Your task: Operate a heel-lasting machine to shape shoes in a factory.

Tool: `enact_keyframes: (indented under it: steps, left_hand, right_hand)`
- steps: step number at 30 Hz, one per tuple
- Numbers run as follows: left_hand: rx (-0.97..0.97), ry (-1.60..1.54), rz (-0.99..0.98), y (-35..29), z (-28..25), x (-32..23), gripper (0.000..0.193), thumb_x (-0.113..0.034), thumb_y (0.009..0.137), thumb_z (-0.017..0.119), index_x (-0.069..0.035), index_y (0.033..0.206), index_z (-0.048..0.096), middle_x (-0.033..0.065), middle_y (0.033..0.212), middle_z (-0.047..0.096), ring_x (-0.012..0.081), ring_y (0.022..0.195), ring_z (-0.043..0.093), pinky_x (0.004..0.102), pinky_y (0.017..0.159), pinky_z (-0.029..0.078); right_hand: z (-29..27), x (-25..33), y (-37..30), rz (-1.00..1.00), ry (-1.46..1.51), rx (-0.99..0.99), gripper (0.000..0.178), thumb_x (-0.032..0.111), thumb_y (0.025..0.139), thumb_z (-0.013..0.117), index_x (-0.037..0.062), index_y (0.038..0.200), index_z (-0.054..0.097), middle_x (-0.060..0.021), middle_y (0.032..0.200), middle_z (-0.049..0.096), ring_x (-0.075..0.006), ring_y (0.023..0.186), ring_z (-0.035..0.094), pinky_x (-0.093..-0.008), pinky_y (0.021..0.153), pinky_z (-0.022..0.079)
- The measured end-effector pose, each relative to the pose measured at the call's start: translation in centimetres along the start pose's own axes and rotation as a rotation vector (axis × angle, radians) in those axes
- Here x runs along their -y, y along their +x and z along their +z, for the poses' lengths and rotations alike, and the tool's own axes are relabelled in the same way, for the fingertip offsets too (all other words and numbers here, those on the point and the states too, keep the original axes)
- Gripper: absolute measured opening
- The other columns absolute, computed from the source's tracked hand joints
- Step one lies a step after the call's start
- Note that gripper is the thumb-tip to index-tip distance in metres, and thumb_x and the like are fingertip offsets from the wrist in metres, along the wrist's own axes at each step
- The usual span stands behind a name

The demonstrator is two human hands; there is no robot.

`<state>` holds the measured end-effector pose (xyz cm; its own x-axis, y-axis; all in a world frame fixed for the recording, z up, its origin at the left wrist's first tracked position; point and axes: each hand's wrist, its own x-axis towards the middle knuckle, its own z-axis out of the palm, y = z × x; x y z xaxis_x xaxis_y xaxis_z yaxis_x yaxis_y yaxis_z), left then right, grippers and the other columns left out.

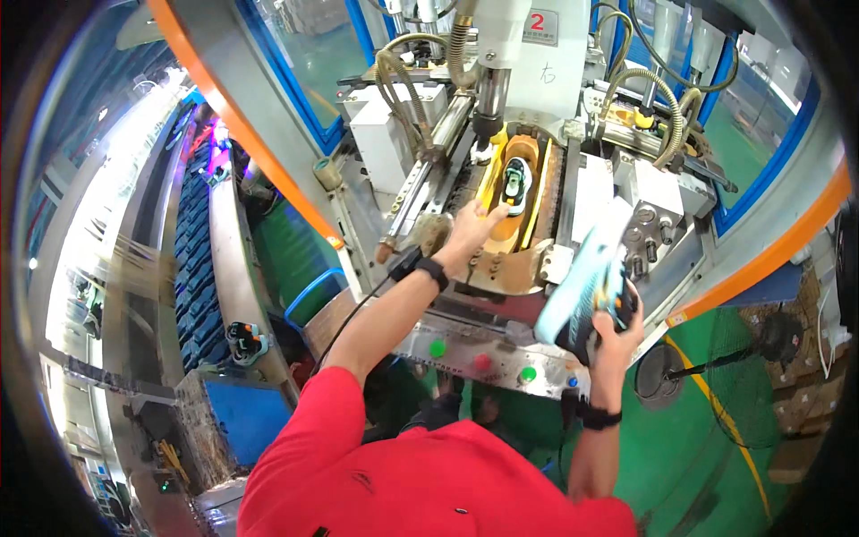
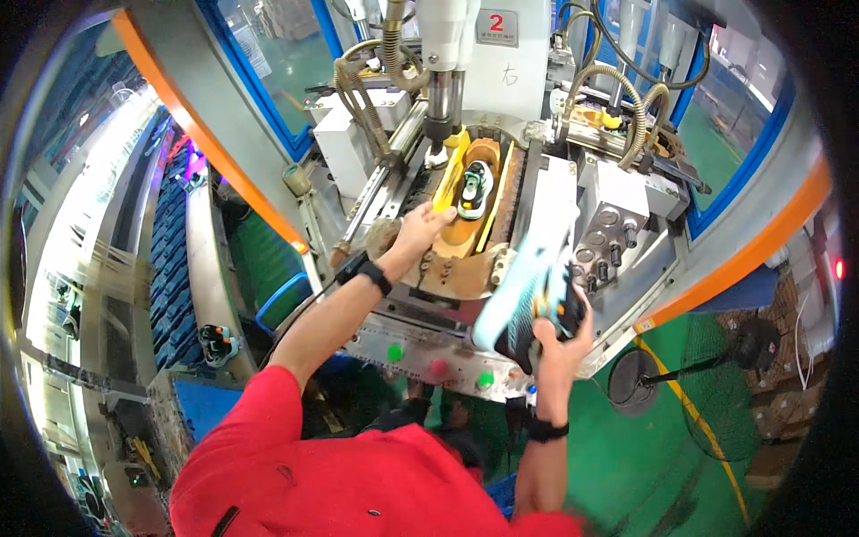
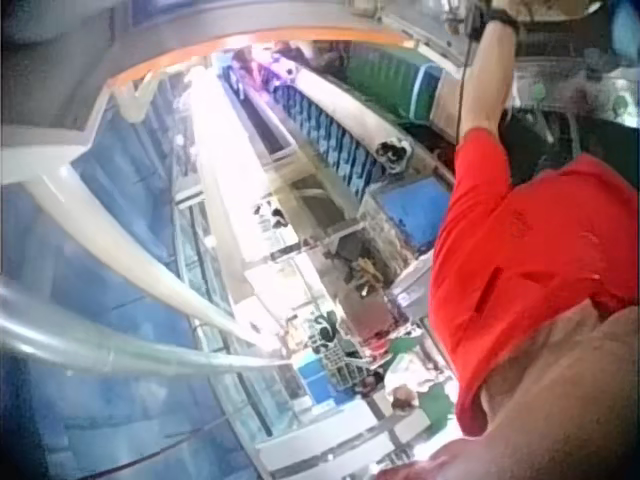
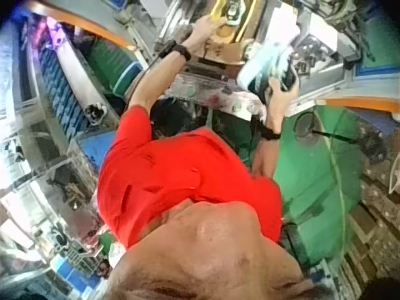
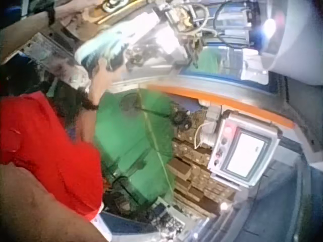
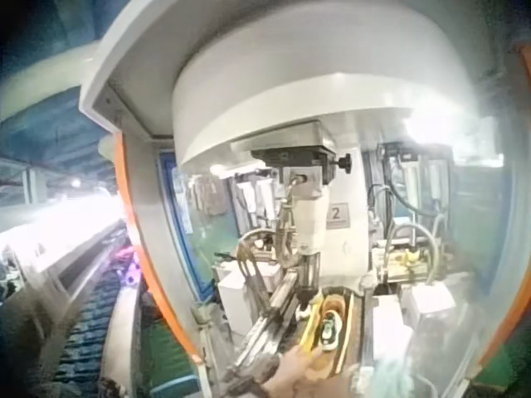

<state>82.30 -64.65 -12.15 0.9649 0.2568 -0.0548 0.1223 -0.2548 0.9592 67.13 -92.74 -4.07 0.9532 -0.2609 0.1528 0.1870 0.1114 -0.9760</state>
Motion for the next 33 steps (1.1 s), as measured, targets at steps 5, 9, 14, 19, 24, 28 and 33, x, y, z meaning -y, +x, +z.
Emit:
enact_keyframes:
  steps: [5, 9, 14, 19, 24, 28, 33]
  left_hand:
    - [-0.066, 0.118, 0.062, 10.1, 5.1, 2.8, 0.078, -0.038, 0.074, 0.075, 0.012, 0.125, 0.046, 0.0285, 0.114, 0.062, 0.0381, 0.108, 0.061, 0.0411, 0.092, 0.048]
    - [-0.062, 0.471, -0.032, 14.3, 8.1, 3.6, 0.074, -0.030, 0.074, 0.070, 0.010, 0.129, 0.040, 0.0309, 0.117, 0.060, 0.0430, 0.110, 0.059, 0.0462, 0.094, 0.048]
    - [-0.123, 0.274, -0.242, 14.5, 7.9, 2.3, 0.039, -0.019, 0.077, 0.063, 0.007, 0.106, 0.058, 0.0271, 0.107, 0.064, 0.0389, 0.104, 0.063, 0.0435, 0.089, 0.051]
    - [0.346, -0.854, -0.509, 2.6, -2.4, -2.5, 0.024, -0.013, 0.087, 0.067, -0.001, 0.107, 0.062, 0.0099, 0.098, 0.068, 0.0211, 0.087, 0.067, 0.0408, 0.067, 0.058]
    - [0.324, -0.771, -0.451, -10.1, -11.8, -3.6, 0.038, -0.015, 0.090, 0.066, 0.003, 0.121, 0.055, 0.0076, 0.108, 0.064, 0.0180, 0.093, 0.064, 0.0333, 0.077, 0.056]
    - [0.065, -0.772, -0.366, -18.2, -20.0, -2.2, 0.052, -0.007, 0.088, 0.065, 0.007, 0.133, 0.044, 0.0105, 0.118, 0.060, 0.0176, 0.099, 0.063, 0.0333, 0.088, 0.053]
    - [-0.370, -0.782, -0.284, -25.8, -24.3, -1.6, 0.043, -0.005, 0.091, 0.061, 0.007, 0.130, 0.047, 0.0114, 0.113, 0.064, 0.0176, 0.097, 0.066, 0.0339, 0.089, 0.053]
  right_hand:
    - [-4.6, 1.4, -0.6, -0.096, -0.182, -0.242, 0.063, 0.011, 0.071, 0.068, -0.0044, 0.129, 0.049, -0.0103, 0.119, 0.055, -0.0186, 0.105, 0.055, -0.0305, 0.093, 0.044]
    - [-4.9, 2.0, -0.5, -0.060, -0.269, -0.385, 0.064, 0.010, 0.071, 0.066, -0.0049, 0.130, 0.049, -0.0118, 0.122, 0.054, -0.0215, 0.107, 0.053, -0.0324, 0.097, 0.042]
    - [-3.3, 1.9, 5.6, -0.121, -0.465, -0.312, 0.059, 0.005, 0.072, 0.065, -0.0056, 0.129, 0.050, -0.0116, 0.115, 0.059, -0.0189, 0.102, 0.056, -0.0310, 0.095, 0.044]
    - [5.4, 2.9, 19.5, 0.089, -0.754, 0.068, 0.049, 0.015, 0.071, 0.073, -0.0080, 0.111, 0.057, -0.0136, 0.097, 0.065, -0.0178, 0.083, 0.060, -0.0315, 0.075, 0.050]
    - [16.6, -5.1, 28.7, 0.142, -1.147, 0.386, 0.057, 0.029, 0.065, 0.077, -0.0091, 0.104, 0.061, -0.0270, 0.104, 0.066, -0.0331, 0.097, 0.067, -0.0397, 0.085, 0.052]
    - [24.7, -13.1, 27.9, 0.059, -1.323, 0.352, 0.048, 0.024, 0.073, 0.068, -0.0093, 0.105, 0.061, -0.0298, 0.106, 0.065, -0.0393, 0.103, 0.065, -0.0432, 0.089, 0.052]
    - [26.8, -20.4, 25.9, -0.316, -1.390, 0.078, 0.035, 0.021, 0.081, 0.062, -0.0056, 0.099, 0.047, -0.0252, 0.081, 0.069, -0.0387, 0.077, 0.070, -0.0464, 0.067, 0.057]
